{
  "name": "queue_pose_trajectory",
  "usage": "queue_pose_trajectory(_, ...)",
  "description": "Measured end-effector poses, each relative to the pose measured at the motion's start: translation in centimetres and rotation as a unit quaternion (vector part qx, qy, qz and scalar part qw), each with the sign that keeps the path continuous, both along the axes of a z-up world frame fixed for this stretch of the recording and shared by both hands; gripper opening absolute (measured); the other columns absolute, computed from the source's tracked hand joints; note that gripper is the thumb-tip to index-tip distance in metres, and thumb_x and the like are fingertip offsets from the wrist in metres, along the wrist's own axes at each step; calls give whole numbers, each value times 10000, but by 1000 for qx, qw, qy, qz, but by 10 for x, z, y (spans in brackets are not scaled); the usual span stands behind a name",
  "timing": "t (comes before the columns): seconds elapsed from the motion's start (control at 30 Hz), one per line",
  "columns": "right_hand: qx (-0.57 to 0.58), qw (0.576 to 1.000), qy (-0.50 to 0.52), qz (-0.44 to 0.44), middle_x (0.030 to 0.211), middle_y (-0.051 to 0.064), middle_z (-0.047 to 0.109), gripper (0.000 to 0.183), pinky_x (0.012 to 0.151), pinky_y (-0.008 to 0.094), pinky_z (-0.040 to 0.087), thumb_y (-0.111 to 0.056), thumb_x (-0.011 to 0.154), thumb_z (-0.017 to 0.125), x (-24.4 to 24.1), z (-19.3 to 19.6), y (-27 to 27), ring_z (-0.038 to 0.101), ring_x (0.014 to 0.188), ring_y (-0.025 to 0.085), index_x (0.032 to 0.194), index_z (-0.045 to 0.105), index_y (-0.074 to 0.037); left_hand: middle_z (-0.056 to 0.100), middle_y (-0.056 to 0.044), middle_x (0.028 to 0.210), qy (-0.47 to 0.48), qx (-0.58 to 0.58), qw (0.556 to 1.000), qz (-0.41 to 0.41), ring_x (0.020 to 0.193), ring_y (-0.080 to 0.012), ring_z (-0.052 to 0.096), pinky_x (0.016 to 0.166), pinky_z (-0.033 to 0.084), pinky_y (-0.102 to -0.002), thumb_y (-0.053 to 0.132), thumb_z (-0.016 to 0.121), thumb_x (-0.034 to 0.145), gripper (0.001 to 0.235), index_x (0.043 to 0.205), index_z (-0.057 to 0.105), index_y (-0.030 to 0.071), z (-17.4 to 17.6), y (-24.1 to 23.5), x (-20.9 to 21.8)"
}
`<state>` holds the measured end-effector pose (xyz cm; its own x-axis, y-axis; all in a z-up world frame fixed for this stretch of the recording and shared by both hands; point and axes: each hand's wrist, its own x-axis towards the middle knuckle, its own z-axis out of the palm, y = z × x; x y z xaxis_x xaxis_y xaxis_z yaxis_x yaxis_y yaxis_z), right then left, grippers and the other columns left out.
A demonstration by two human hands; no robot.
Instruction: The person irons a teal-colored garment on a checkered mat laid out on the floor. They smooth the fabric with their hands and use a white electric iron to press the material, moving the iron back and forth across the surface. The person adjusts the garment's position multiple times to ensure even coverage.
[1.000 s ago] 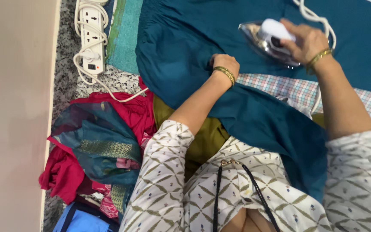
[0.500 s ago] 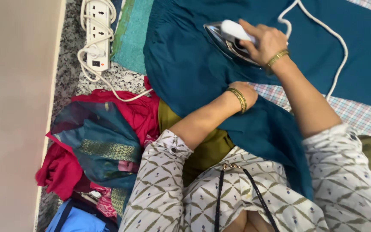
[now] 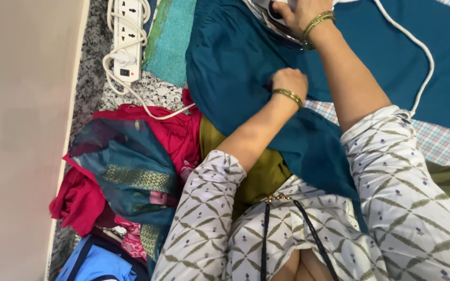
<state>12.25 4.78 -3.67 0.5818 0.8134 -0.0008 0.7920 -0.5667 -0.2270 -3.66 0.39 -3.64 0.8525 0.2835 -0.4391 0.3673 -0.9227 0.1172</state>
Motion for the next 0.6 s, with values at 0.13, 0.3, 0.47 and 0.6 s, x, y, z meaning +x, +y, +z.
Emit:
queue_pose_trajectory(0.13,88,993,-54,55,922,231,723,457,693,517,526,-511,1027,754,10,1,-35,683,816,423,1112,771,-62,745,-64,1165,12,5,997,82,1087,-298,711,753,585,-573,203,541,959,276,1103,775,168,5,48,1)
queue_pose_trajectory(0.3,135,986,-50,84,1112,189,741,343,832,504,541,-369,1008,768,24,19,-98,684,966,425,1226,757,-104,681,-75,1247,9,25,990,141,1154,-344,642,884,484,-637,226,534,943,295,1140,745,166,-21,149,-33)
queue_pose_trajectory(0.47,80,996,-11,44,1110,210,719,482,806,527,518,-339,1044,740,18,40,-145,670,963,439,1494,657,-185,733,-81,1267,30,8,993,113,1187,-325,686,952,504,-551,184,518,1007,311,1190,769,151,-49,171,-42)
queue_pose_trajectory(0.6,87,993,-50,69,1153,198,711,523,855,503,541,-355,1044,711,11,47,-169,680,988,414,1535,586,-225,674,-106,1337,108,26,986,128,1182,-368,670,917,469,-693,193,509,1022,325,1247,737,140,-43,163,-36)
